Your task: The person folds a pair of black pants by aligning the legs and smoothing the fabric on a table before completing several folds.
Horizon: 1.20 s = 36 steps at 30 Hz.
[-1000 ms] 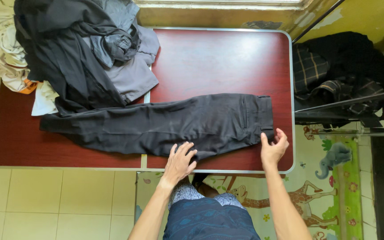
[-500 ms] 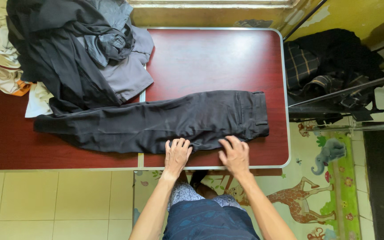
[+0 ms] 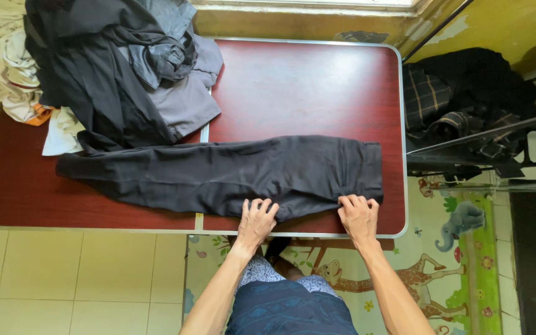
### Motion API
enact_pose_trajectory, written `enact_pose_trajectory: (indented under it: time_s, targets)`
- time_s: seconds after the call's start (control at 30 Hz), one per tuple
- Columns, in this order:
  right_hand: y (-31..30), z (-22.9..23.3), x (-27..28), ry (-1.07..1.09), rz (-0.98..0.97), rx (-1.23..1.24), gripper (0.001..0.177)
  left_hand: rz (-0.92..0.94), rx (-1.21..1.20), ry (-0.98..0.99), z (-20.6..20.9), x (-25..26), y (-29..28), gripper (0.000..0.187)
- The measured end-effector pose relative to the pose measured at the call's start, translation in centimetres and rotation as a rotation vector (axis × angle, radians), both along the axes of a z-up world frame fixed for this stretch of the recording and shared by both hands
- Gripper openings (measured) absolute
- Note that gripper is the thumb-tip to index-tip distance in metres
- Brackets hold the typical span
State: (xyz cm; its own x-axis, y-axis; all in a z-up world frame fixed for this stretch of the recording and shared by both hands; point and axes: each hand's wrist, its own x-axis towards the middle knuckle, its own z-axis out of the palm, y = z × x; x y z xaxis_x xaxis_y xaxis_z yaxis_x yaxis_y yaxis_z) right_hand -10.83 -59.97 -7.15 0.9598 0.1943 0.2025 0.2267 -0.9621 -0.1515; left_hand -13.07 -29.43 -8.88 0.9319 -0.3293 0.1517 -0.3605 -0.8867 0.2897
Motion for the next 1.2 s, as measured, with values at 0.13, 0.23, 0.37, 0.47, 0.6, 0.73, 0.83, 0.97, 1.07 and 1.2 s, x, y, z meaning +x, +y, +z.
enact_pose_trajectory:
  time_s: [0.13,0.23,0.37,0.47,0.6,0.73,0.83,0.97,1.07,1.2]
  targets:
    - [-1.1,0.5,-2.1,0.025,-0.055,0.025,0.014,0.047,0.082,0.056,0.5,-0.5,1.4,0.025]
    - [-1.7,0.3,-2.8,0.066,-0.112,0.011,0.014,0.132,0.262,0.104,1.5,0.0,4.4,0.038]
    - [-1.6,-0.7,-3.4,0.105,-0.187,0.048,0.016,0.276,0.274,0.077,2.5,0.1,10.1,0.032]
    - [-1.3,-2.0,-3.6,0.123,-0.262,0.092,0.02,0.325,0.127,0.061,2.7,-0.4,13.8,0.028]
    - [-0.2,-3.2,-3.8,0.205,-0.39,0.162,0.025,0.178,-0.17,0.162,3.6,-0.6,18.2,0.02]
    - [4.9,-3.3,-3.0,0.217,-0.415,0.181,0.021,0.095,-0.255,0.185,5.6,0.8,24.1,0.022]
    - [11.1,-2.3,-2.1,0.187,-0.441,0.276,0.018,0.216,-0.162,0.115,7.4,2.8,30.3,0.025]
    - [20.6,-0.4,0.3,0.135,-0.355,0.361,0.024,0.212,-0.134,-0.032,10.1,6.4,38.8,0.048]
    - [27.2,0.9,2.6,0.114,-0.27,0.378,0.029,0.11,-0.092,-0.071,10.5,9.3,43.5,0.069]
    - [34.9,2.3,5.5,0.136,-0.132,0.466,0.035,-0.013,0.04,0.115,8.4,11.6,47.7,0.055]
